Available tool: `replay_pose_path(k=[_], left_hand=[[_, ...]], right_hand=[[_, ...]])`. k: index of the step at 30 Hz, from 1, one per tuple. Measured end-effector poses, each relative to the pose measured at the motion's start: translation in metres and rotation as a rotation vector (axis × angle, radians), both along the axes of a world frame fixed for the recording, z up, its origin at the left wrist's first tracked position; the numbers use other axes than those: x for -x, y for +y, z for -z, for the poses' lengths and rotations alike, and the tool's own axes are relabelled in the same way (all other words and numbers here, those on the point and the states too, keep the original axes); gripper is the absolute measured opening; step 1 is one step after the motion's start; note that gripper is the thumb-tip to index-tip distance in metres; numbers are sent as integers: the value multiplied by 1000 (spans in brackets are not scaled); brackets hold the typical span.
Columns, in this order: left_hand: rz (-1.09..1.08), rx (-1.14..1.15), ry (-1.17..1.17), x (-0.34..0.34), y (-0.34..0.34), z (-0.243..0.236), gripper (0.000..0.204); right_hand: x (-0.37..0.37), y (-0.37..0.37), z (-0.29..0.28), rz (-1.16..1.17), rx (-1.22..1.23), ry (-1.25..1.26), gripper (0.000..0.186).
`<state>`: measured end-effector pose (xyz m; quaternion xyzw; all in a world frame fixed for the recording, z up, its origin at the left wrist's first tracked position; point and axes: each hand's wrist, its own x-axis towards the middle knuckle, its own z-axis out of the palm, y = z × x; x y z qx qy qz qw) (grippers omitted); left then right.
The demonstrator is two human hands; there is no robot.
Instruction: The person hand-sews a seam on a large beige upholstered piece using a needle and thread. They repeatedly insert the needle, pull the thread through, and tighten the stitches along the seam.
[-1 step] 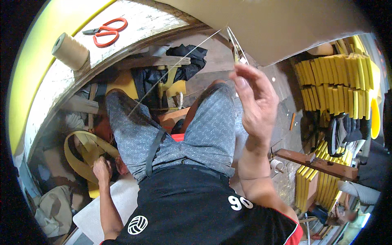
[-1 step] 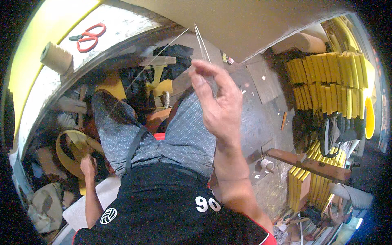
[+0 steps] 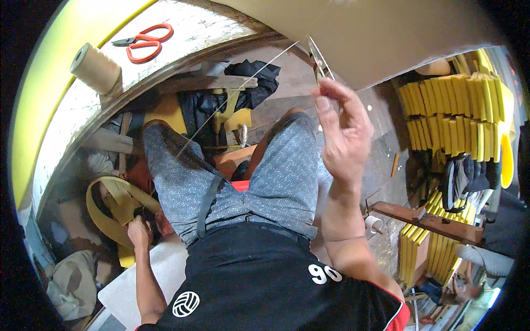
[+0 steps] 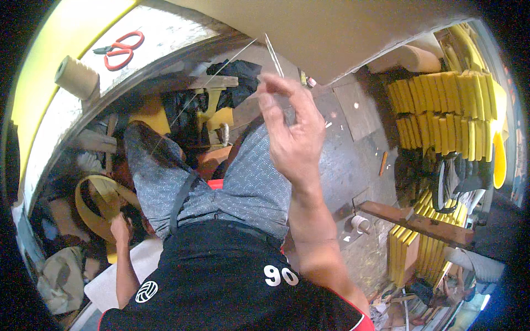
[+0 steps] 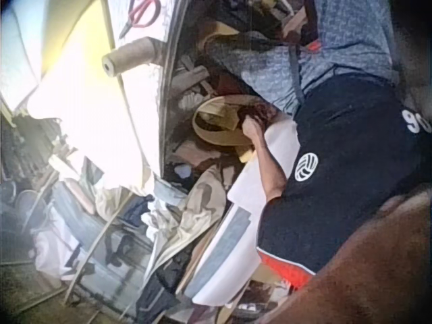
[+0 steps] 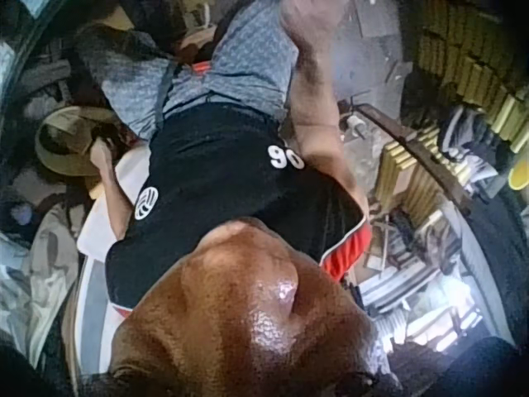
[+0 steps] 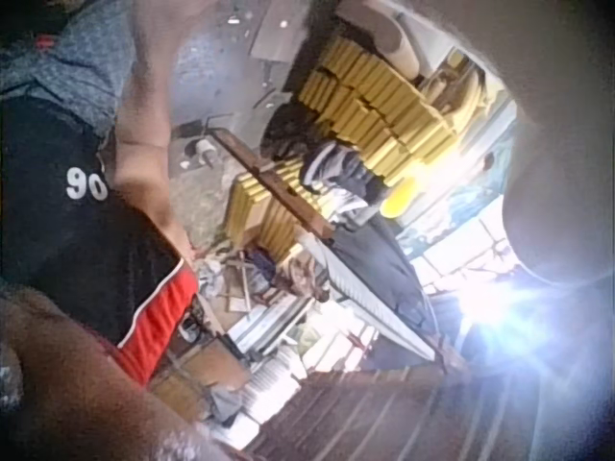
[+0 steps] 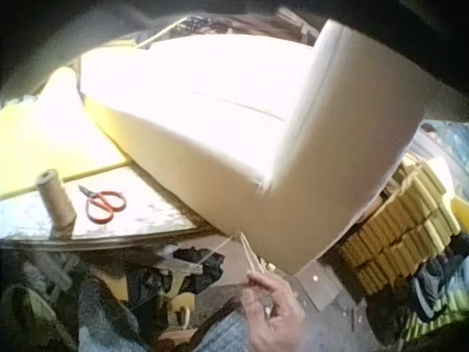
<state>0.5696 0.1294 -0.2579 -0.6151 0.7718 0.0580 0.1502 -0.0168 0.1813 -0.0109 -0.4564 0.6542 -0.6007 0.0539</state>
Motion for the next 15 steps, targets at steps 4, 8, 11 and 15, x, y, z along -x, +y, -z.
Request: replay_pose_path(k=[4,8,11,15], left_hand=[[-194,-250,-104,-67,53,69,33],[-317,-547,-16,-97,93,111,36],[-636,-810,138,-185,135,145,32],[-922,-848,83,-185,130,152,31]], right_hand=[[17,-41,41,167,89,-42,28],[1,-62,42,-114,95,-785,35],[-8,-83,42,-161,150,-968,39],[-3,-95,81,-17,-82,-414,29]])
